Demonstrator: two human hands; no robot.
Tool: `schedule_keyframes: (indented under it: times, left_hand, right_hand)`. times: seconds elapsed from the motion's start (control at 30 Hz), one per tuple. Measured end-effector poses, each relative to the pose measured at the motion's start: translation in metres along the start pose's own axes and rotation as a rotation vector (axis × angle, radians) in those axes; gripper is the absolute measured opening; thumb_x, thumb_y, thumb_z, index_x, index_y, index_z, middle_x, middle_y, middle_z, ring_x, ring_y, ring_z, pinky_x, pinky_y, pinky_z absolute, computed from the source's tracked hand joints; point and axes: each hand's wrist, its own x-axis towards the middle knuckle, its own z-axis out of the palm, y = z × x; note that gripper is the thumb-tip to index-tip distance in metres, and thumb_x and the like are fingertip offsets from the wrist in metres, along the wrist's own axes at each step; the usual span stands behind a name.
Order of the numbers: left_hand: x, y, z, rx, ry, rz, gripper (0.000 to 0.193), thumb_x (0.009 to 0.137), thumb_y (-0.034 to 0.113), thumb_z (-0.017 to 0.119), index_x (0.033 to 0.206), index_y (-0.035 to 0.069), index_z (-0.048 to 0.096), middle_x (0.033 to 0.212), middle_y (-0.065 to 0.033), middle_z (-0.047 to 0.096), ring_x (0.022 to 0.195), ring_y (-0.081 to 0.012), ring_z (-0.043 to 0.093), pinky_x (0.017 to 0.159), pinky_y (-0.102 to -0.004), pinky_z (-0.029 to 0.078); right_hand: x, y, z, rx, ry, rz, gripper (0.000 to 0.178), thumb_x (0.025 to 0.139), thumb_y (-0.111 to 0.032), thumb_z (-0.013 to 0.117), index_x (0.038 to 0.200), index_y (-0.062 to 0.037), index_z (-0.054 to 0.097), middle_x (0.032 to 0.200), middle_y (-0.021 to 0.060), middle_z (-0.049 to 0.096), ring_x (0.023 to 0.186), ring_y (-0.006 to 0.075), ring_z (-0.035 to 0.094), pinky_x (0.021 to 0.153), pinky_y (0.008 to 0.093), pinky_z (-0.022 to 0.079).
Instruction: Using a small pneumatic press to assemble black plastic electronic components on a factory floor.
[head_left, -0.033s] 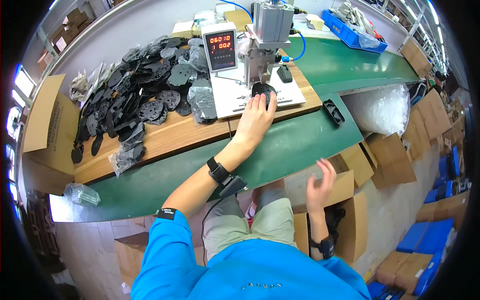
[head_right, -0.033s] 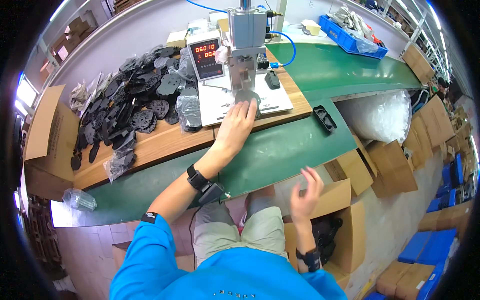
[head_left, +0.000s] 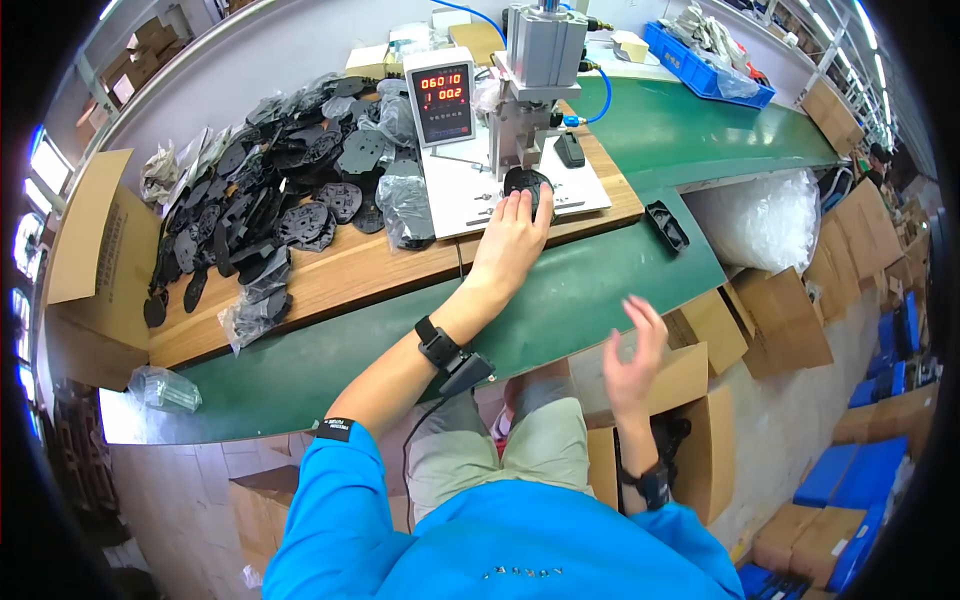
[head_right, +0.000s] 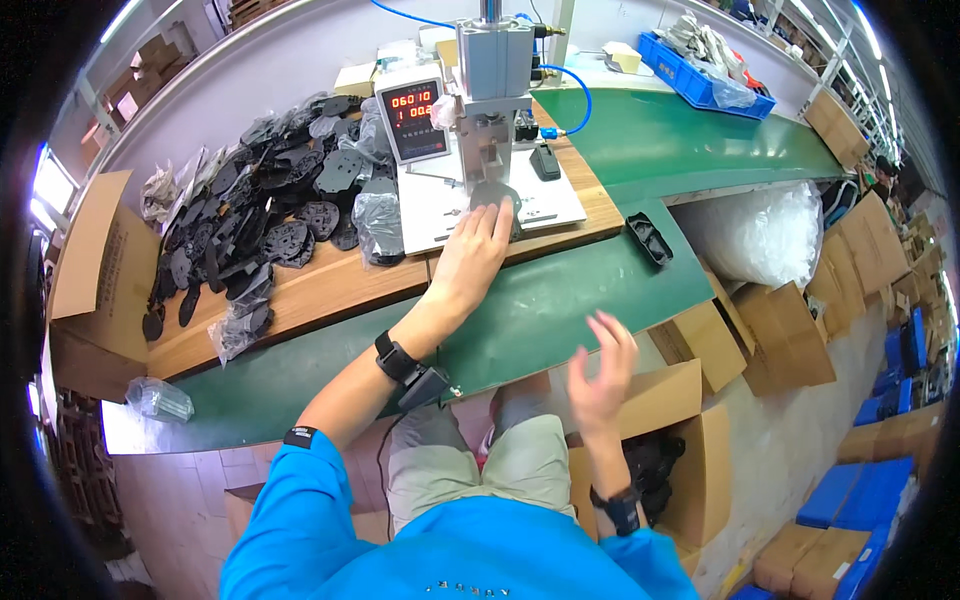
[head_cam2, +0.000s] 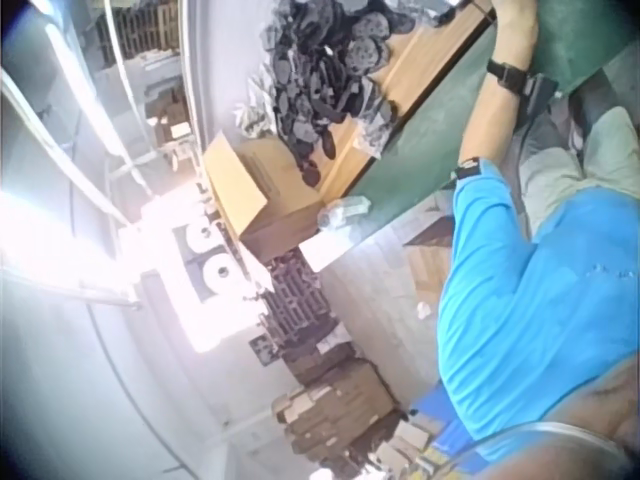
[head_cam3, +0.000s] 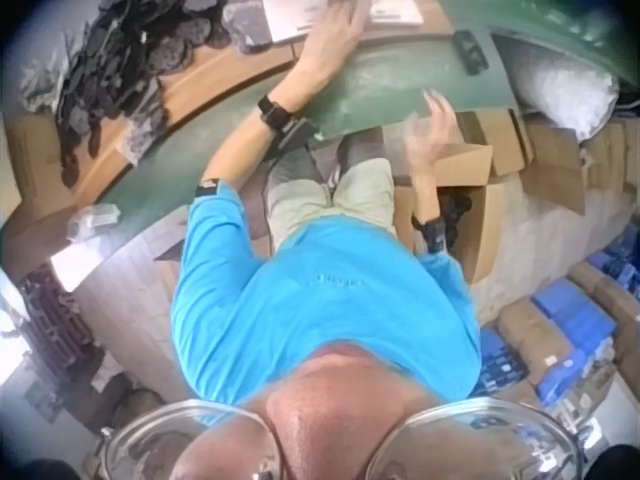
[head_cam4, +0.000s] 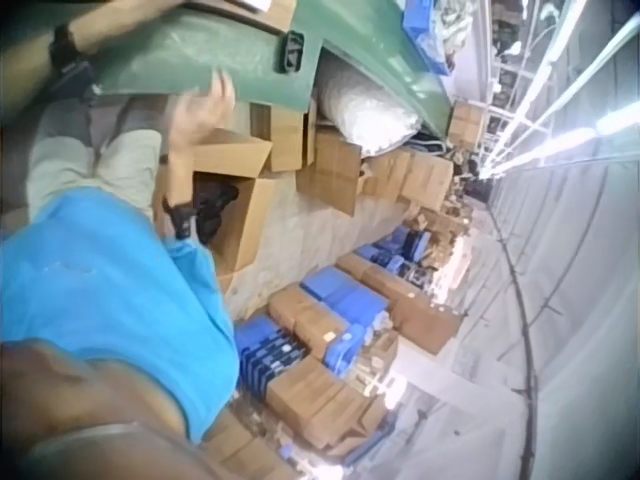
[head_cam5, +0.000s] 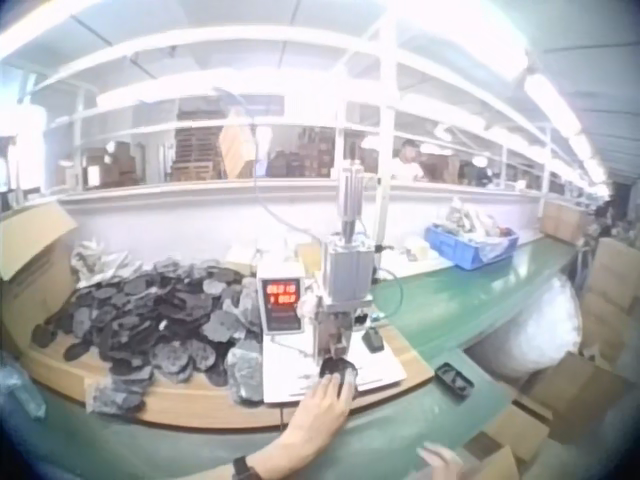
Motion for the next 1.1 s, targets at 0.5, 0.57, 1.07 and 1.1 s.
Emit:
schedule_keyframes:
  times: [0.5,0.57,1.07,1.1]
  left_hand:
    - [-0.044,-0.057,-0.026,-0.218,0.102,-0.163,0.080,0.081,-0.012,0.056,0.159,0.001,0.042,0.157,-0.0290,0.043,0.149,-0.0456,0.042,0.125,-0.0526,0.038]
    - [-0.074,-0.122,-0.034,0.108,0.149,-0.218,0.081,0.079,-0.011,0.058,0.158,0.001,0.043,0.157,-0.0254,0.044,0.150,-0.0422,0.041,0.126,-0.0544,0.035]
    - [-0.135,-0.282,-0.088,-0.043,0.079,-0.540,0.029,0.096,0.006,0.069,0.124,0.005,0.064,0.113,-0.0182,0.068,0.102,-0.0422,0.069,0.091,-0.0497,0.057]
    - [-0.132,-0.270,-0.089,-0.039,0.142,-0.510,0.028,0.097,0.006,0.069,0.124,0.005,0.064,0.113,-0.0178,0.068,0.099,-0.0434,0.070,0.085,-0.0492,0.057]
  right_hand:
    - [0.152,-0.018,0.109,-0.116,-0.239,-0.387,0.046,0.076,0.005,0.075,0.121,-0.0056,0.070,0.109,0.0099,0.072,0.105,0.0332,0.068,0.092,0.0462,0.053]
    - [0.154,-0.023,0.106,-0.109,-0.242,-0.387,0.046,0.076,0.006,0.074,0.121,-0.0051,0.069,0.109,0.0101,0.071,0.105,0.0331,0.068,0.092,0.0463,0.054]
    - [0.154,-0.028,0.111,-0.083,-0.236,-0.356,0.044,0.077,0.006,0.073,0.119,-0.0054,0.069,0.108,0.0098,0.070,0.103,0.0329,0.069,0.092,0.0465,0.057]
    - [0.153,-0.025,0.112,-0.081,-0.233,-0.362,0.044,0.077,0.006,0.073,0.119,-0.0053,0.069,0.109,0.0098,0.070,0.103,0.0327,0.068,0.092,0.0466,0.057]
